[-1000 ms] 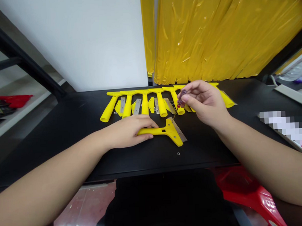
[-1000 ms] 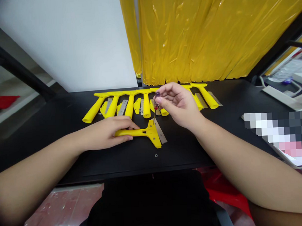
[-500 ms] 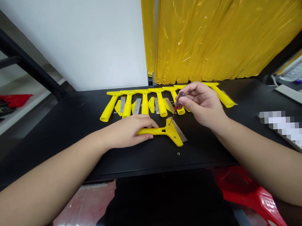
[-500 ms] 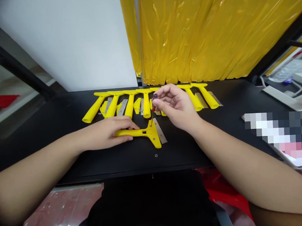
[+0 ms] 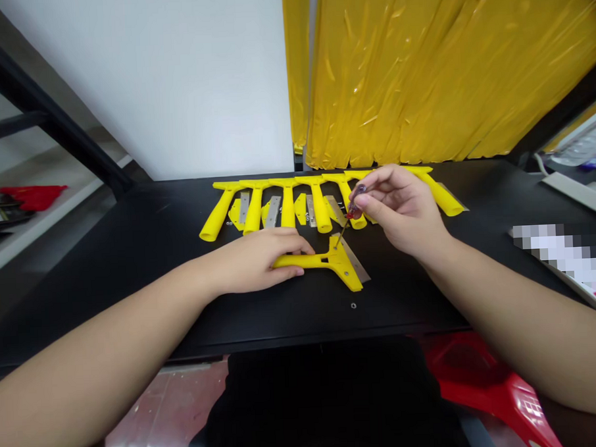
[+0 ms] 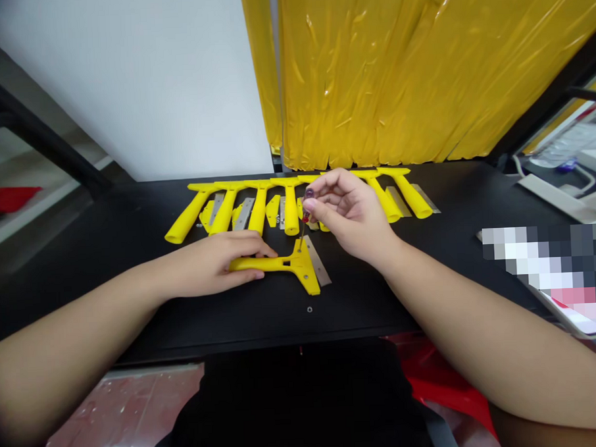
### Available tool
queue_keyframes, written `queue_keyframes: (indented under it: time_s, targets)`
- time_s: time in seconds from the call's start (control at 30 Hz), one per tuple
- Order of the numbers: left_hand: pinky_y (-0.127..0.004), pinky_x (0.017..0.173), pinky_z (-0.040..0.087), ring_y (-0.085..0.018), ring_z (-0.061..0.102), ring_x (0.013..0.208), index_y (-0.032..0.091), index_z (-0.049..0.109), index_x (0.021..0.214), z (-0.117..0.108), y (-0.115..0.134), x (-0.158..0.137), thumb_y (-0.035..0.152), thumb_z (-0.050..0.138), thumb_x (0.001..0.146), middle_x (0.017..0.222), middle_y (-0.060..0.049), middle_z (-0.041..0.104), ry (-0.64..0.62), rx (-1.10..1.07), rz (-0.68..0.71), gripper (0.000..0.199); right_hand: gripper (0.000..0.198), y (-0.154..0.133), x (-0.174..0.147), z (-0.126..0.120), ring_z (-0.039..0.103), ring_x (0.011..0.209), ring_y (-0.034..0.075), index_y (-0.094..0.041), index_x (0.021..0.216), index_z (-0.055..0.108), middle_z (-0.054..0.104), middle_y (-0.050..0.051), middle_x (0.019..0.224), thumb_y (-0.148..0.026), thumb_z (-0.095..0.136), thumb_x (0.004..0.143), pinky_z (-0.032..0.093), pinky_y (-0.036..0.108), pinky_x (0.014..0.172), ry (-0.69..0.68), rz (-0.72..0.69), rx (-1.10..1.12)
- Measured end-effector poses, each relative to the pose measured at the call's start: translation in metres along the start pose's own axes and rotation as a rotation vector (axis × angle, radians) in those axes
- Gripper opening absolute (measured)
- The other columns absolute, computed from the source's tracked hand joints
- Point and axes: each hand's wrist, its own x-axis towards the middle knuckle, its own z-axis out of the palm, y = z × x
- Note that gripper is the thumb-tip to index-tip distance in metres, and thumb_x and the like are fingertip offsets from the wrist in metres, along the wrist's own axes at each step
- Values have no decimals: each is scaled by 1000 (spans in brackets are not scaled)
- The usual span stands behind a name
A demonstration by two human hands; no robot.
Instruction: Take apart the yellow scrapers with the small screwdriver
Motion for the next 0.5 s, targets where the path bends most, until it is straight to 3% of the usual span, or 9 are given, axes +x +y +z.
queue_keyframes:
  time_s: [0.3,0.5]
  targets:
    - [-40,98,56,-26,72,111,23,72,131,-2,2,0,33,64,105,124,-9,75,-10,43,20,29,38,-1,-3,1,67,81,20,-31,105,56,63,2,93,-53,84,90,65,40,80,10,-22,-43]
    - [-36,101,56,-24,75,113,24,73,134,-10,6,-3,34,61,108,126,-8,79,54,42,77,31,33,3,8,0,70,79,20,-30,110,63,66,2,93,-48,83,91,66,38,80,43,-54,-19]
